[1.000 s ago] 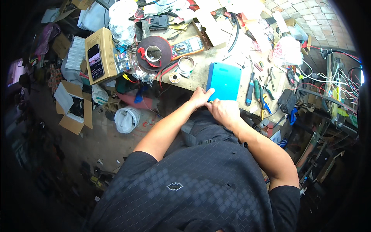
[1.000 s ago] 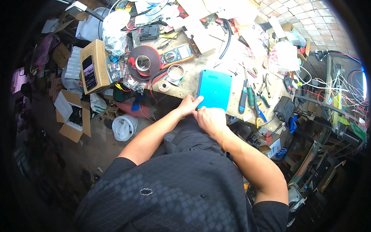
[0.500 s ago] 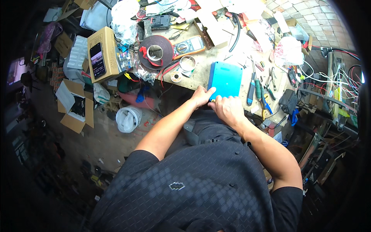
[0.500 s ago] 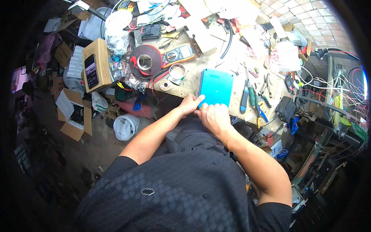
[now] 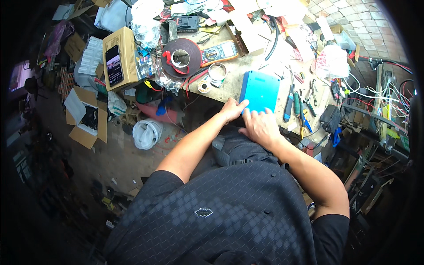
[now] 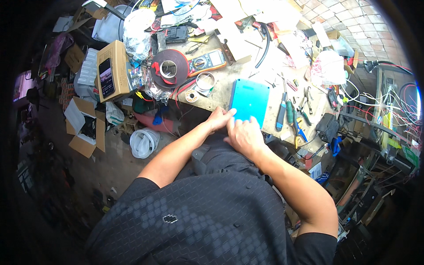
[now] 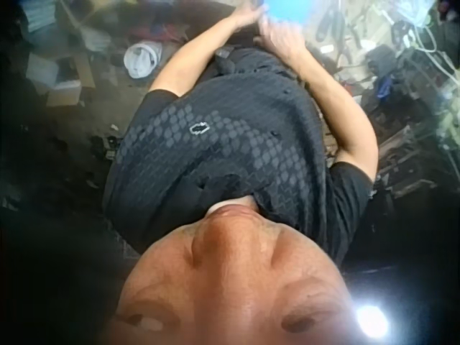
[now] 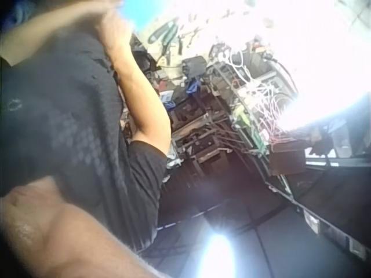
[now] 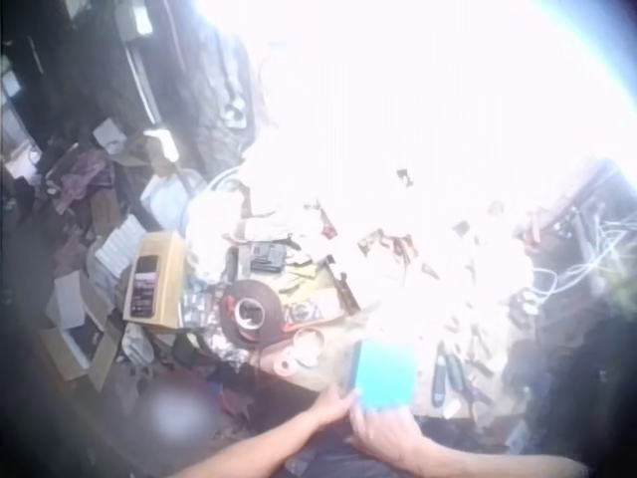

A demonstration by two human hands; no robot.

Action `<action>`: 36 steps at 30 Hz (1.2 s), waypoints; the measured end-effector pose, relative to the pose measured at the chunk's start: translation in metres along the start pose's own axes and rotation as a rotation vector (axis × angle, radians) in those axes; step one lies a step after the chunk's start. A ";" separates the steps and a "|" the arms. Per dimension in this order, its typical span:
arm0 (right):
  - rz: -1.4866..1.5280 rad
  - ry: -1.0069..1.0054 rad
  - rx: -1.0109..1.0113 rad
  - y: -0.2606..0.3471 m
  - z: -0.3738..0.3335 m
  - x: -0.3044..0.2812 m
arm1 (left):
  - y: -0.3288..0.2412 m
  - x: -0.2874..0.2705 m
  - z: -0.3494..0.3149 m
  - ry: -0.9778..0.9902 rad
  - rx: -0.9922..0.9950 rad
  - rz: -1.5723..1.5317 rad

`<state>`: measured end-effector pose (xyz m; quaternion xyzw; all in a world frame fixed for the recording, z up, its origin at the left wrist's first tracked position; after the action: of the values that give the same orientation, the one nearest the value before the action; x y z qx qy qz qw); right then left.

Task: The person assembles a blue plastic electronics enclosure by placing a circuit board and wires inside, then securing the lid with screws. They use a screwdriver and pliers to manipulate components and fasten the case.

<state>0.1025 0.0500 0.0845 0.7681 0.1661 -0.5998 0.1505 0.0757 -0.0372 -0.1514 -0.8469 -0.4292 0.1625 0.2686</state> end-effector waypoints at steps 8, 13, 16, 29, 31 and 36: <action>0.124 0.085 0.168 -0.007 0.000 0.025 | 0.003 0.002 0.000 -0.034 0.057 -0.030; -0.022 -0.029 -0.012 -0.003 0.001 0.013 | -0.007 -0.004 -0.008 -0.013 0.030 -0.001; -0.045 -0.110 -0.200 0.002 -0.003 0.021 | -0.010 -0.003 -0.008 -0.048 0.051 0.032; -0.097 -0.034 -0.085 0.001 0.000 0.011 | -0.001 -0.001 0.000 -0.094 0.088 0.018; -0.138 0.086 -0.111 0.005 -0.004 0.017 | -0.003 -0.001 -0.003 -0.069 0.068 0.019; 0.123 0.149 0.177 -0.010 -0.001 0.024 | -0.015 -0.003 -0.013 -0.097 0.069 0.004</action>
<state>0.1041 0.0611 0.0609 0.8295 0.0756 -0.5432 0.1058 0.0707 -0.0368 -0.1325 -0.8291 -0.4341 0.2189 0.2760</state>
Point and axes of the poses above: each hand's wrist, its own z-axis towards the middle knuckle, its own x-axis out of the palm, y = z × x, the point moved 7 cm from there along z, towards the middle knuckle, and after that the axes turned 4 degrees about -z, right-handed, at the moved point
